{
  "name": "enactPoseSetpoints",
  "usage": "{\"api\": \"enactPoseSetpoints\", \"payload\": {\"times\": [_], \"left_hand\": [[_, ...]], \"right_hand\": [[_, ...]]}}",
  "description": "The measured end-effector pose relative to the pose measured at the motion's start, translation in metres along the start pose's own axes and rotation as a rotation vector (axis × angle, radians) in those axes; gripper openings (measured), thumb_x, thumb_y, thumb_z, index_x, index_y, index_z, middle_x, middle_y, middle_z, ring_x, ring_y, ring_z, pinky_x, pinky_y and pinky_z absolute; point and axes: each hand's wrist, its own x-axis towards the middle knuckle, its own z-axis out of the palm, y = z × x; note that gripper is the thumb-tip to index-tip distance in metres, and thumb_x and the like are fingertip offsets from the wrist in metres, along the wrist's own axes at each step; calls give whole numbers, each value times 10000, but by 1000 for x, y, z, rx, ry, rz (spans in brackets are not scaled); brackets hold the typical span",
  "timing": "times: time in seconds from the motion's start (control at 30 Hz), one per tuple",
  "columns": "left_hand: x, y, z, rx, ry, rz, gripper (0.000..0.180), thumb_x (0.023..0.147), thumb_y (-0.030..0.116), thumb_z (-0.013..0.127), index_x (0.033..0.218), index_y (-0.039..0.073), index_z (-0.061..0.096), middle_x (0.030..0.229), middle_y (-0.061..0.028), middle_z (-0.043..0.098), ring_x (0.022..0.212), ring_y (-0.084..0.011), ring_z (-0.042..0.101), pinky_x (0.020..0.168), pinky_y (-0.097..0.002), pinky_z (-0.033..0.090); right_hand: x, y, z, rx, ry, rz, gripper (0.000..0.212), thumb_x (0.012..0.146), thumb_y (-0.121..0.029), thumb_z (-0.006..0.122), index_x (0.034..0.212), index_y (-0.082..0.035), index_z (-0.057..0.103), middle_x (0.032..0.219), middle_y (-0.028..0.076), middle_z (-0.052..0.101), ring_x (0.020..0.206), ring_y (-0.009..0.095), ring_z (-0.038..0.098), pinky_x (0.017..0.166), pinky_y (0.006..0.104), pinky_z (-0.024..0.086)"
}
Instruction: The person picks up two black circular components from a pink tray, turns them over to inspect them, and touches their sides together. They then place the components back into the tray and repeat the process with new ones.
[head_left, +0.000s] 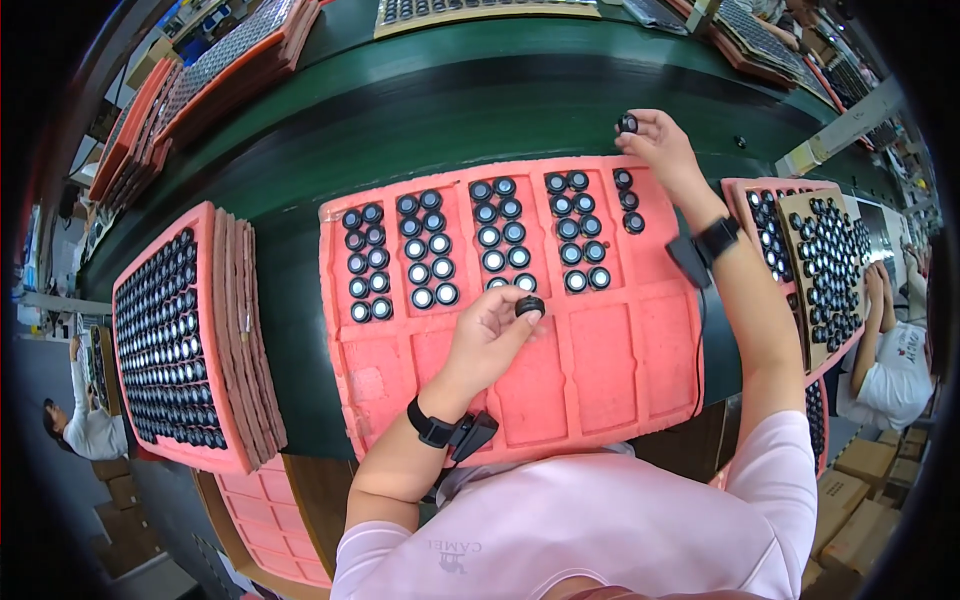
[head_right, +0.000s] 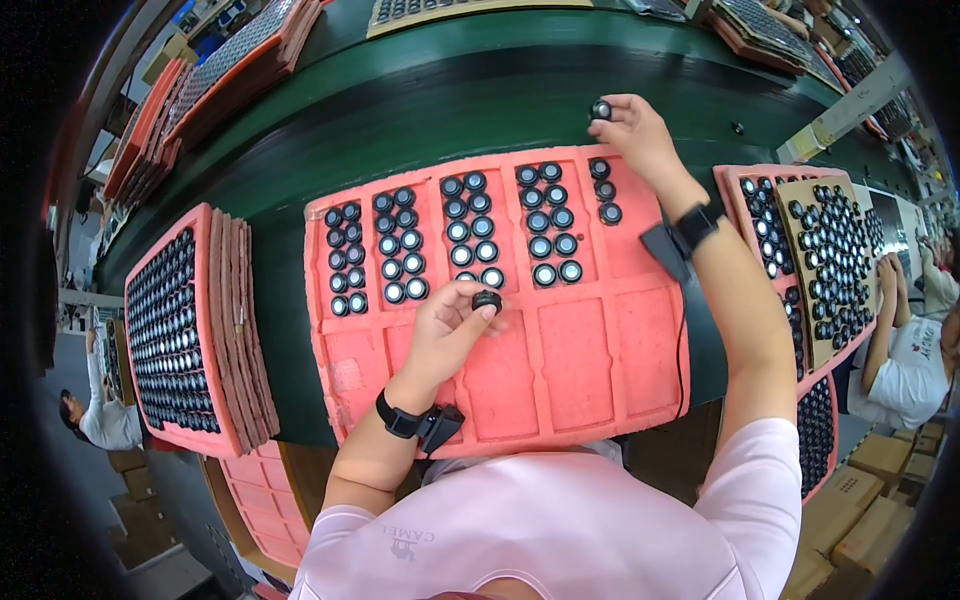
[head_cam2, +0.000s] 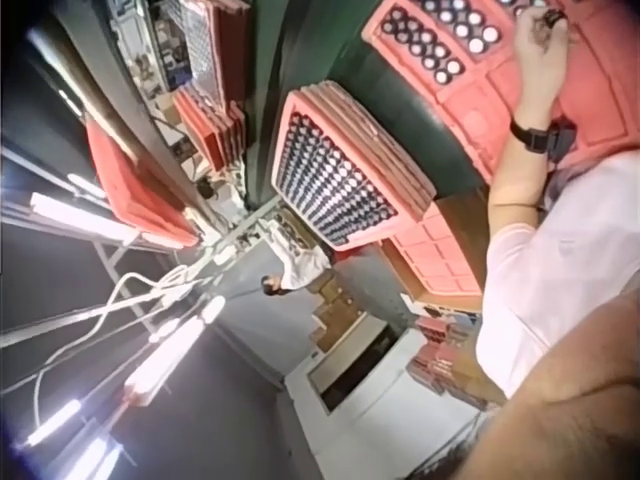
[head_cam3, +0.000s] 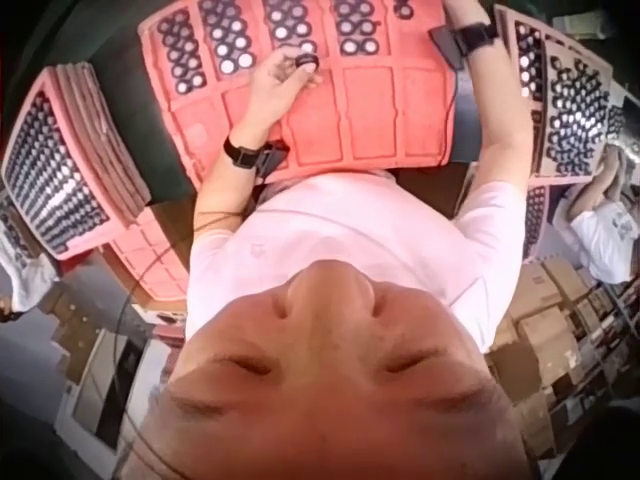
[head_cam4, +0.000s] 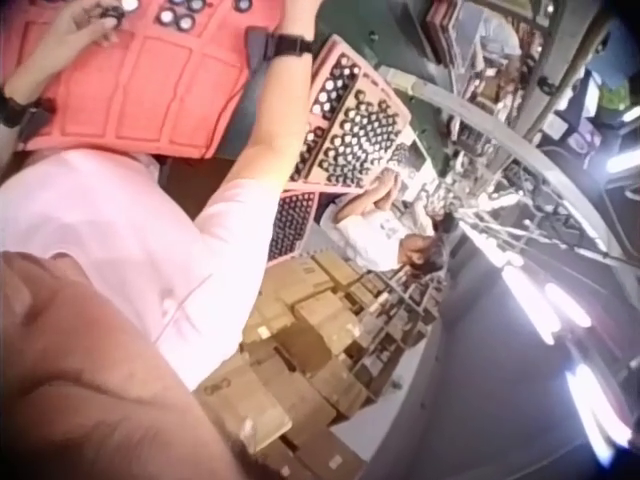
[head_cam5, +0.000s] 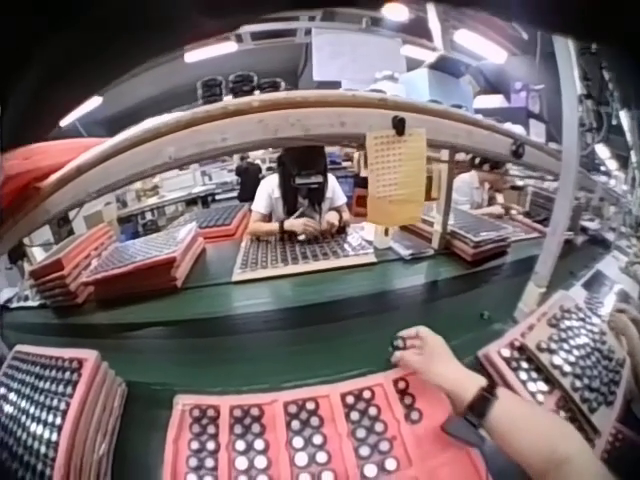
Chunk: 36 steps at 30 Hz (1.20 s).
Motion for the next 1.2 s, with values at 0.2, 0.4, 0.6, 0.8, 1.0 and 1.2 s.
{"api": "enactPoseSetpoints", "payload": {"times": [0.2, 0.4, 0.6, 0.8, 1.0, 1.2], "left_hand": [[-4, 7, -1, 108, 68, 241, 234, 875, -76, 616, 1098, -9, 592, 1036, -44, 547, 911, -109, 586, 713, -218, 531], [-12, 24, 3, 154, 66, 315, 252, 850, -90, 634, 1091, -22, 604, 1068, -70, 542, 940, -121, 593, 747, -228, 534], [-15, 34, 5, 329, 52, 431, 231, 835, -93, 642, 1056, -38, 609, 1087, -104, 564, 971, -159, 586, 814, -283, 509], [-12, 27, -4, 408, -23, 492, 299, 816, -94, 653, 1102, -18, 618, 1144, -105, 542, 1034, -176, 598, 862, -270, 539], [-13, 31, -1, 425, -28, 547, 356, 775, -126, 654, 1116, -35, 605, 1177, -146, 541, 1094, -217, 558, 899, -314, 497], [-15, 29, 2, 448, 45, 531, 469, 738, -89, 706, 1189, -6, 609, 1189, -132, 572, 1091, -210, 590, 906, -302, 528]], "right_hand": [[-124, -80, 81, 598, -264, 184, 395, 877, 53, 598, 1245, -3, 468, 1015, 71, 609, 864, 146, 631, 783, 275, 529], [-179, -78, 113, 468, -340, 35, 362, 839, 80, 639, 1176, -5, 539, 1036, 78, 590, 910, 165, 609, 818, 280, 504], [-188, -51, 109, 100, -330, -242, 297, 801, 97, 674, 1074, 0, 614, 1095, 111, 565, 1020, 191, 563, 877, 301, 478], [-188, -48, 103, 52, -377, -276, 303, 789, 101, 682, 1068, 2, 617, 1135, 118, 551, 1033, 200, 562, 902, 324, 479], [-185, -51, 100, 39, -329, -367, 318, 787, 95, 685, 1081, 4, 603, 1184, 141, 541, 1086, 228, 561, 945, 346, 472], [-187, -47, 100, 89, -297, -382, 382, 775, 104, 685, 1123, -3, 569, 1204, 158, 538, 1122, 249, 557, 973, 371, 463]]}}
